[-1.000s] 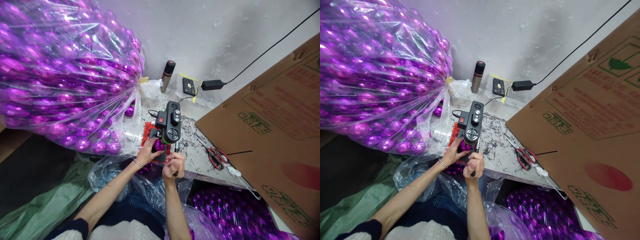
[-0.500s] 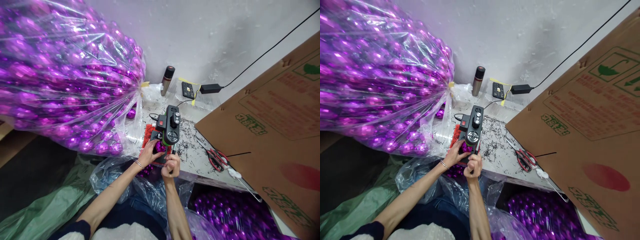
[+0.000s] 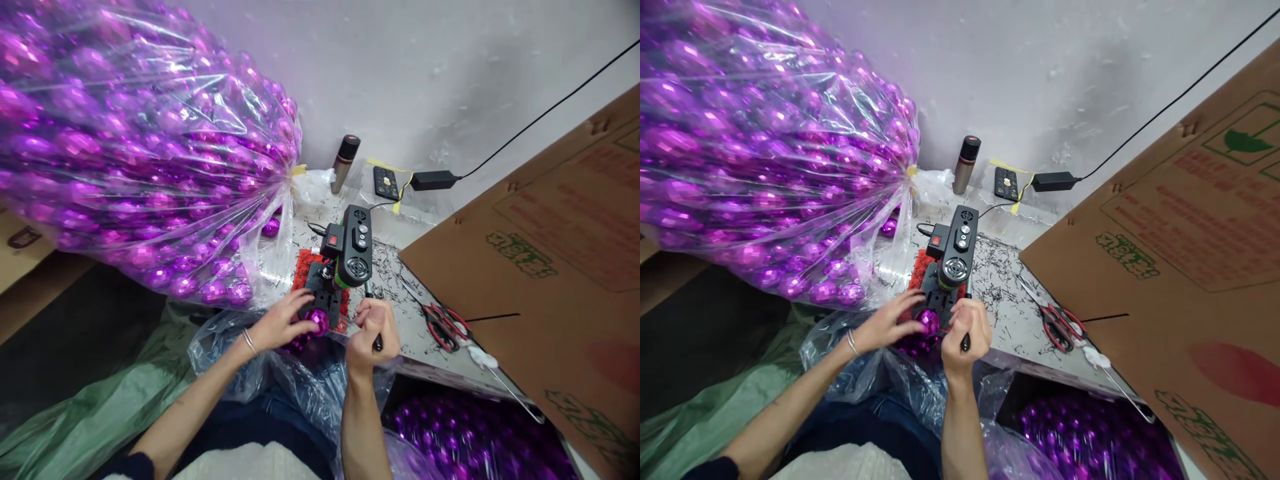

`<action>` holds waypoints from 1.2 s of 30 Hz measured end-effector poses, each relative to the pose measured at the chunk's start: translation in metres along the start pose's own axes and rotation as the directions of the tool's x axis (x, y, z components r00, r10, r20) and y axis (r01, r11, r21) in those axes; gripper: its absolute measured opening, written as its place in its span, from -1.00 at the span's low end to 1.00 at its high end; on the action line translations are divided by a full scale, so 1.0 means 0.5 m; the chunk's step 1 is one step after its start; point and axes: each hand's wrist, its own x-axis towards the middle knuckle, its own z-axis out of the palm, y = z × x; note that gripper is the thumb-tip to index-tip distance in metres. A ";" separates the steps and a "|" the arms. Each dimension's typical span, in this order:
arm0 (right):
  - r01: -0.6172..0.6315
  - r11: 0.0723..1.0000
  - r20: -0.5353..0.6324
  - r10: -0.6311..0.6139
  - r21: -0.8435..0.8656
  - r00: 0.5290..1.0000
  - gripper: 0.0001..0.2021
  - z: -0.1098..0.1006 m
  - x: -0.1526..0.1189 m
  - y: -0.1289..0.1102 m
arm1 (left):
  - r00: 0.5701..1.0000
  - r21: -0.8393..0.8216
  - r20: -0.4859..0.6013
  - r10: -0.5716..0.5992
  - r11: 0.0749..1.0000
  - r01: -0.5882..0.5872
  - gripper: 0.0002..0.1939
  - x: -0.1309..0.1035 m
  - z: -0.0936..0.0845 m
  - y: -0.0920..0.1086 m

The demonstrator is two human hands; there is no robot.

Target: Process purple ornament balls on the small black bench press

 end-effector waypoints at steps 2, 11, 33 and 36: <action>0.012 1.000 0.005 -0.012 -0.021 1.000 -0.62 0.002 -0.015 0.006 | 0.989 0.049 -0.109 -0.100 0.993 0.106 -0.57 0.055 -0.060 -0.031; 0.026 0.998 0.020 -0.025 -0.049 0.999 -0.64 0.000 -0.037 0.021 | 0.920 0.399 -0.200 -0.336 0.830 0.390 -0.36 0.331 -0.201 -0.181; 0.070 0.997 -0.012 -0.070 -0.021 0.997 -0.64 0.008 -0.037 0.027 | 0.735 -0.190 -0.259 -0.627 0.779 0.598 -0.34 0.285 -0.207 -0.158; 0.082 0.996 0.002 -0.082 -0.030 0.997 -0.64 0.006 -0.033 0.025 | 0.721 -0.380 -0.179 -0.669 0.723 0.576 -0.33 0.278 -0.204 -0.139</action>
